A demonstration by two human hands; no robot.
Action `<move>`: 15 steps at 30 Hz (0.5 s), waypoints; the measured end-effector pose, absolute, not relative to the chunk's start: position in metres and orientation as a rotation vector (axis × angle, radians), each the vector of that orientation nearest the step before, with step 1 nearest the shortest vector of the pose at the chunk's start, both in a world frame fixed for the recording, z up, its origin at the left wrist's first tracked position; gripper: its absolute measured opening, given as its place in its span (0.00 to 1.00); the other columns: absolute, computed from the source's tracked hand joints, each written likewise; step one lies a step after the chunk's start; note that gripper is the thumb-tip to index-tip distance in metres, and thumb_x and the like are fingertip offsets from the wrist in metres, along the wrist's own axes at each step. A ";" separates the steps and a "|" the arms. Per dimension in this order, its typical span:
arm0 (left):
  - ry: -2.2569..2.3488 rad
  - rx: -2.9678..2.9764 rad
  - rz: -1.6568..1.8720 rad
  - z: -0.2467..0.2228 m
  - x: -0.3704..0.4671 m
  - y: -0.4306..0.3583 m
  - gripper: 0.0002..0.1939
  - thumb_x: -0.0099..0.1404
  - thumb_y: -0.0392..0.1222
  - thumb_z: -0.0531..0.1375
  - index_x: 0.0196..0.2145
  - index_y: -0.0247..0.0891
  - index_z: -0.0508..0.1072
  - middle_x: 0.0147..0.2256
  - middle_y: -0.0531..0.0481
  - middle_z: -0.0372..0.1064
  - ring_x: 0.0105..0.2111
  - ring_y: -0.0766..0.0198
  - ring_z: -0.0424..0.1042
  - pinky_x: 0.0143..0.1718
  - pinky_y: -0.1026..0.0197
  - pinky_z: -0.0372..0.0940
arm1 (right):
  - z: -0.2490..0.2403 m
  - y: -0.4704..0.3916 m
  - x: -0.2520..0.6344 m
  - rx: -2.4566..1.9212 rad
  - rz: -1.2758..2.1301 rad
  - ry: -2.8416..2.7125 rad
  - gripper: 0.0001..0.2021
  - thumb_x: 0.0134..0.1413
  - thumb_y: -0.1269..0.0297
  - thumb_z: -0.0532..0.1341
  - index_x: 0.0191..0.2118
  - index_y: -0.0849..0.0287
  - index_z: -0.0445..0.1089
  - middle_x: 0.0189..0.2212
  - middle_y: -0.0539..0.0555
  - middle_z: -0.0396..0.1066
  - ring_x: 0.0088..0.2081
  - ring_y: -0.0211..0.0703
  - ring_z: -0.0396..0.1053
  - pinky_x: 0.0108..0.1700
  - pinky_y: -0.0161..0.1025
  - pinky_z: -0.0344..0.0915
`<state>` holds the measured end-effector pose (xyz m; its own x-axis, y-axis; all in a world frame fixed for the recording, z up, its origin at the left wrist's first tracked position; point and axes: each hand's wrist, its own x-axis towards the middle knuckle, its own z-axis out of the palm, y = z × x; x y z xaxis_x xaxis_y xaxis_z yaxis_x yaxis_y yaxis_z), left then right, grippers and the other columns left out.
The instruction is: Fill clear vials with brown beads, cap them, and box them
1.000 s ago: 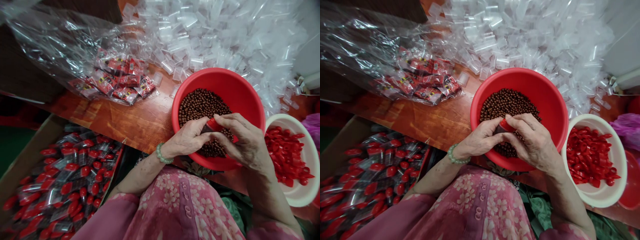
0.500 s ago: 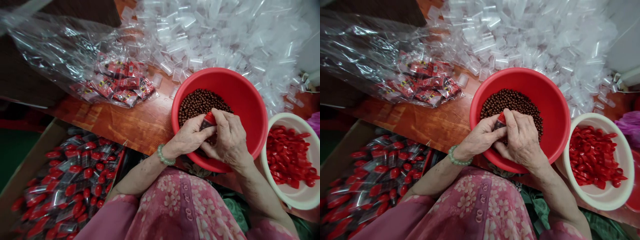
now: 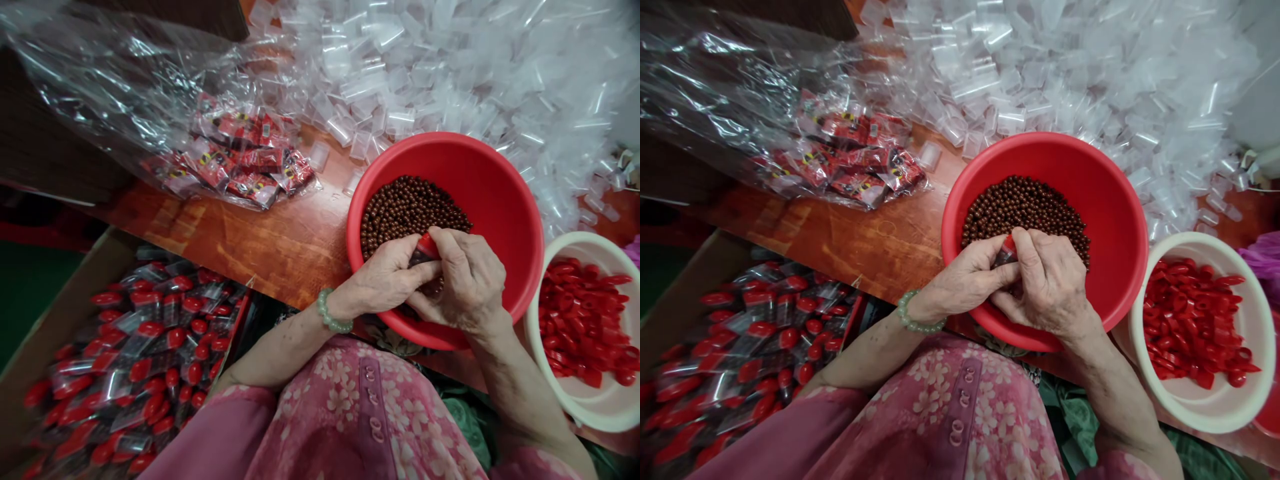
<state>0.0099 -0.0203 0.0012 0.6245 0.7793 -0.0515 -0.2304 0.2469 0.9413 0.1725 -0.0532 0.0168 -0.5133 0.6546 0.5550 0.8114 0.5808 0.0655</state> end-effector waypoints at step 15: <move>0.725 1.185 0.851 -0.001 0.014 -0.022 0.16 0.68 0.54 0.63 0.38 0.36 0.71 0.34 0.49 0.73 0.36 0.61 0.70 0.41 0.59 0.70 | 0.010 -0.055 0.170 -1.250 -0.328 -2.339 0.42 0.61 0.55 0.60 0.74 0.69 0.46 0.56 0.73 0.71 0.54 0.62 0.72 0.50 0.55 0.74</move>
